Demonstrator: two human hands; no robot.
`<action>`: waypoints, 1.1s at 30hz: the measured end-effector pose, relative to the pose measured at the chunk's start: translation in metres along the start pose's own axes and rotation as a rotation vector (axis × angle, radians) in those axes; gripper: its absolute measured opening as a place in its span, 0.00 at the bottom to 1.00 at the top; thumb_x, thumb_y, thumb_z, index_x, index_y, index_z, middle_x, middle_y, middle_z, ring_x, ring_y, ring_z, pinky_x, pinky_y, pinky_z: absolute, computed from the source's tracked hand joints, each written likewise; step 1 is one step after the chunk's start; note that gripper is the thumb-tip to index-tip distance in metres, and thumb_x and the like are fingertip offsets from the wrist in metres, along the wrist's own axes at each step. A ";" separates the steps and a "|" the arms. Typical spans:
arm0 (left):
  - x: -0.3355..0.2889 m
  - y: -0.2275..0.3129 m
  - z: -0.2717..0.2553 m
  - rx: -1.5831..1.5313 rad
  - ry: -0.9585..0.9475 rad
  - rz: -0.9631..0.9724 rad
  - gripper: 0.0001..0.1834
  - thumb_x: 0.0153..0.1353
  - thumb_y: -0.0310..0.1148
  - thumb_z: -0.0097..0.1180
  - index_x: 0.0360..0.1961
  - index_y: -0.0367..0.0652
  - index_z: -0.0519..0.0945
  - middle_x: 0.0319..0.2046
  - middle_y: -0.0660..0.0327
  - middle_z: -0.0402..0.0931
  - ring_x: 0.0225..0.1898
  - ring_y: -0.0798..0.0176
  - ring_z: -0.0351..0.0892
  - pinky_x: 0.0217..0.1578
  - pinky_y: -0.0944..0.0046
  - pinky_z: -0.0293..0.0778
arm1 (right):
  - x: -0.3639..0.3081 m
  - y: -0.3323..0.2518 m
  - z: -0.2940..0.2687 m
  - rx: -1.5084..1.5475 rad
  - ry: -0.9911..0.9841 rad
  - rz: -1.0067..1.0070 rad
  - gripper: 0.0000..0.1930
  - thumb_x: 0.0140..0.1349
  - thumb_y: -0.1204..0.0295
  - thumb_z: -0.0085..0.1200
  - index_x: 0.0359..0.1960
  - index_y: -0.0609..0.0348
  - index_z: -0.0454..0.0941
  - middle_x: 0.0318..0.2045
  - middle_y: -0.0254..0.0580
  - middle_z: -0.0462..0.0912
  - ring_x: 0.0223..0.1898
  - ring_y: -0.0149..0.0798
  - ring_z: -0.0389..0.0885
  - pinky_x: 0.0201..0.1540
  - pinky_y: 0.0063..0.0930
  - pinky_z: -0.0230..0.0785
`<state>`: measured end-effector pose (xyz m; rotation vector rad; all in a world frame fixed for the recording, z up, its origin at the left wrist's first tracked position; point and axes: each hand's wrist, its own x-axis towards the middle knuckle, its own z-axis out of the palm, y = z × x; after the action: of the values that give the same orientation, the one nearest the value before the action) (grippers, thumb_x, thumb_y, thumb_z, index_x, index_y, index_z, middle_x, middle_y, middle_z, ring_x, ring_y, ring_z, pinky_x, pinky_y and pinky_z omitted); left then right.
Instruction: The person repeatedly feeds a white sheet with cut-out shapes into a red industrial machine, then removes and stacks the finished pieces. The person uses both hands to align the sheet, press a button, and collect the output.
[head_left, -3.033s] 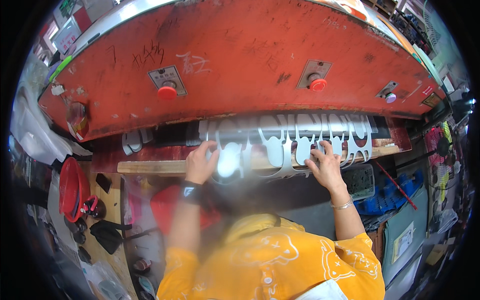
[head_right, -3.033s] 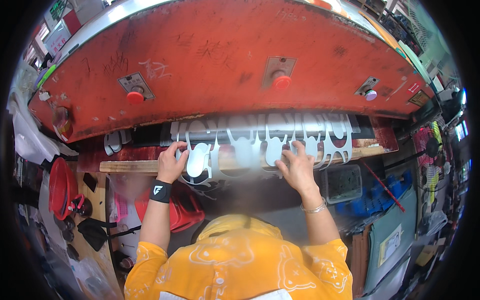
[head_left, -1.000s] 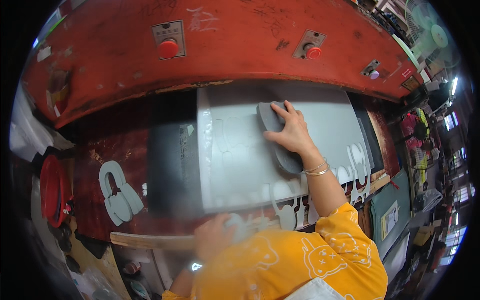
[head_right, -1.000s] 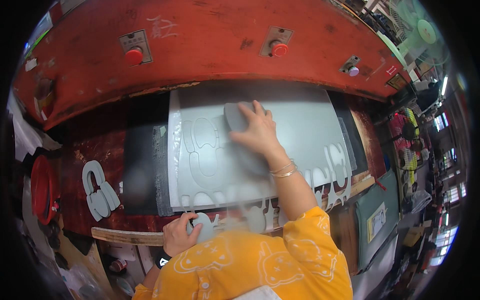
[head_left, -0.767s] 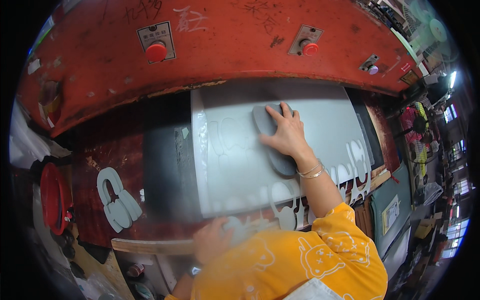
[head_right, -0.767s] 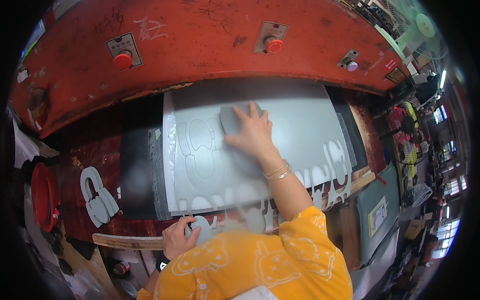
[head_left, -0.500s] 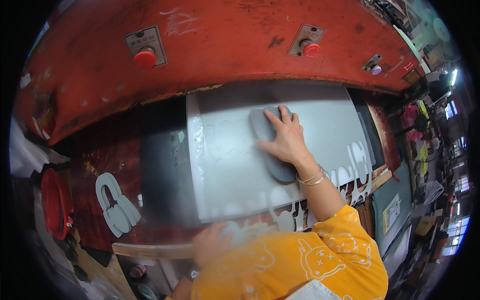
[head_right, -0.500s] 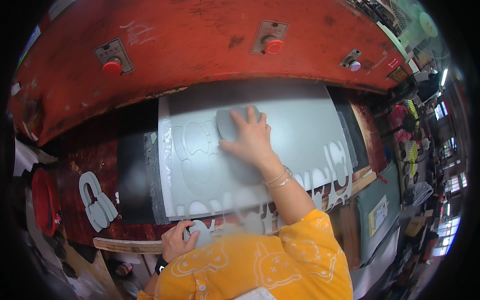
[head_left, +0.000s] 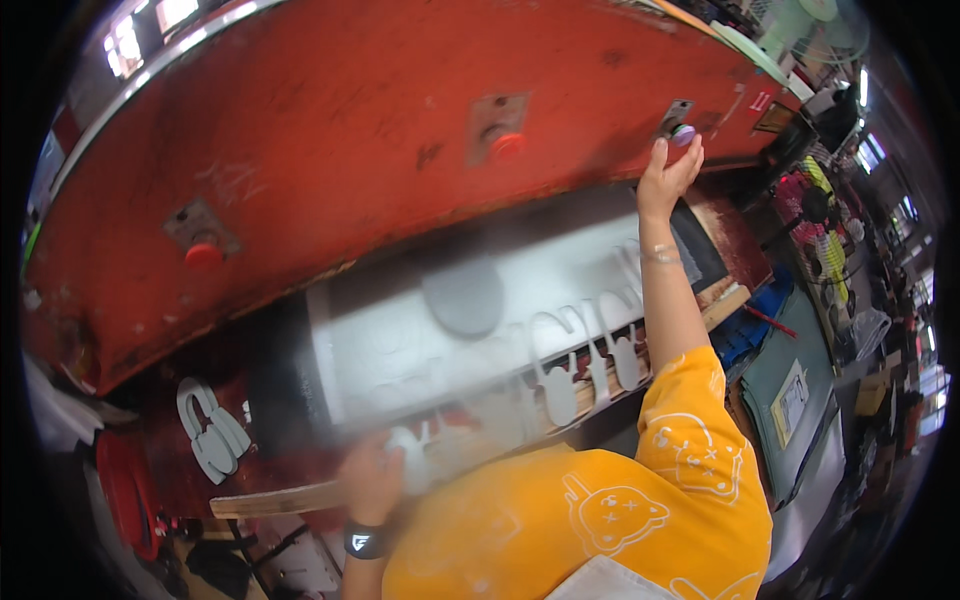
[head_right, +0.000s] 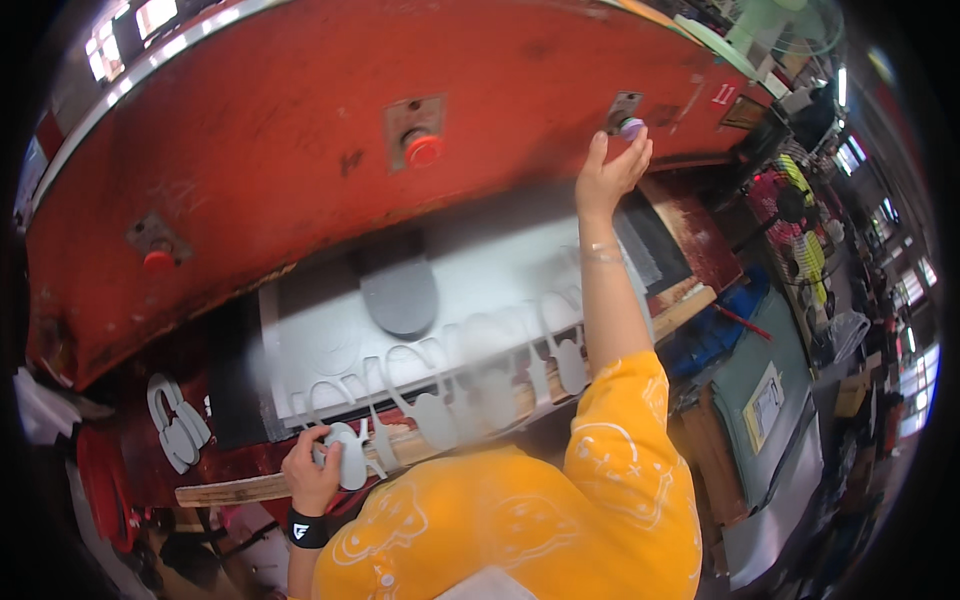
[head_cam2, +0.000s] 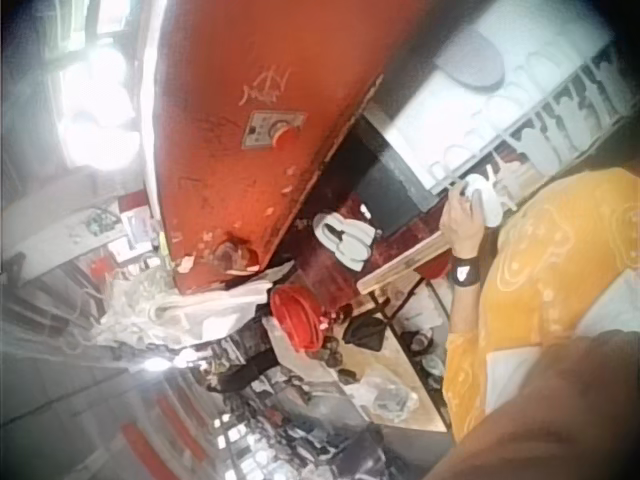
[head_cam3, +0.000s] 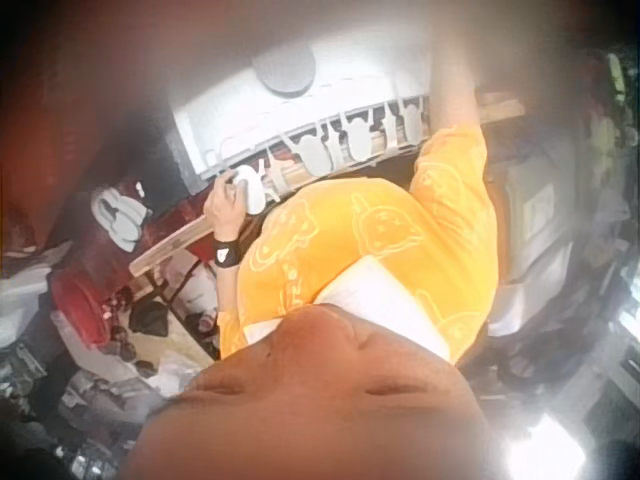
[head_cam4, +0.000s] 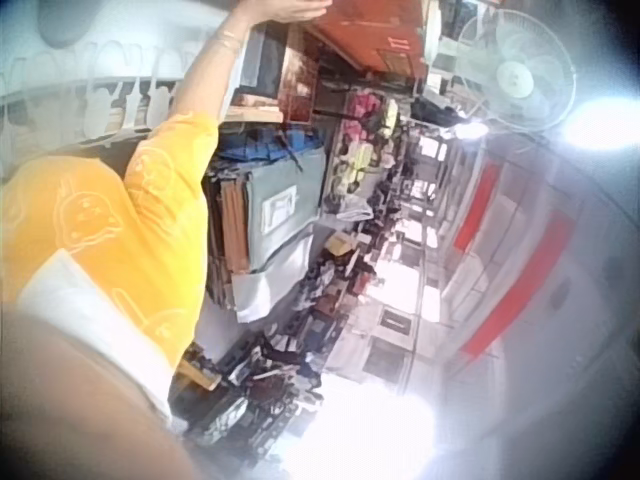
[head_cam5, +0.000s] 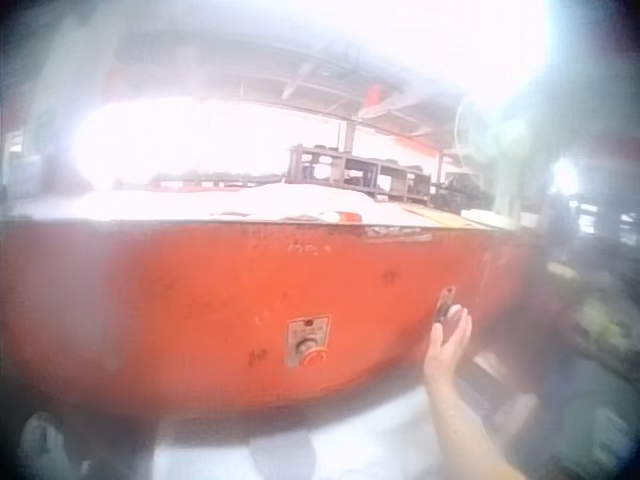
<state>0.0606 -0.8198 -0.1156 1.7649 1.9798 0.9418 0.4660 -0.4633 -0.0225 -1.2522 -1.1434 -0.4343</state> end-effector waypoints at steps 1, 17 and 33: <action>0.007 -0.001 0.000 0.002 0.025 0.028 0.12 0.52 0.31 0.61 0.39 0.43 0.78 0.22 0.56 0.76 0.26 0.52 0.78 0.28 0.59 0.72 | 0.017 0.007 0.011 -0.016 0.066 0.024 0.37 0.64 0.54 0.49 0.67 0.65 0.52 0.66 0.69 0.51 0.68 0.62 0.48 0.69 0.50 0.41; 0.093 0.002 -0.006 0.030 0.175 -0.068 0.10 0.56 0.31 0.55 0.40 0.41 0.78 0.36 0.50 0.79 0.40 0.43 0.77 0.42 0.50 0.72 | -0.076 -0.034 -0.100 0.204 -1.354 0.070 0.21 0.57 0.66 0.58 0.51 0.58 0.74 0.47 0.45 0.78 0.47 0.43 0.76 0.49 0.37 0.66; 0.091 0.006 -0.001 -0.037 0.221 -0.084 0.10 0.58 0.30 0.55 0.40 0.38 0.77 0.33 0.53 0.79 0.36 0.52 0.80 0.40 0.58 0.73 | -0.106 -0.086 -0.124 -0.043 -1.385 -0.261 0.29 0.51 0.60 0.63 0.55 0.54 0.71 0.41 0.53 0.76 0.40 0.55 0.77 0.44 0.43 0.71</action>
<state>0.0483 -0.7322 -0.0942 1.6039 2.1360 1.1808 0.4063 -0.6345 -0.0560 -1.4252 -2.4678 0.3411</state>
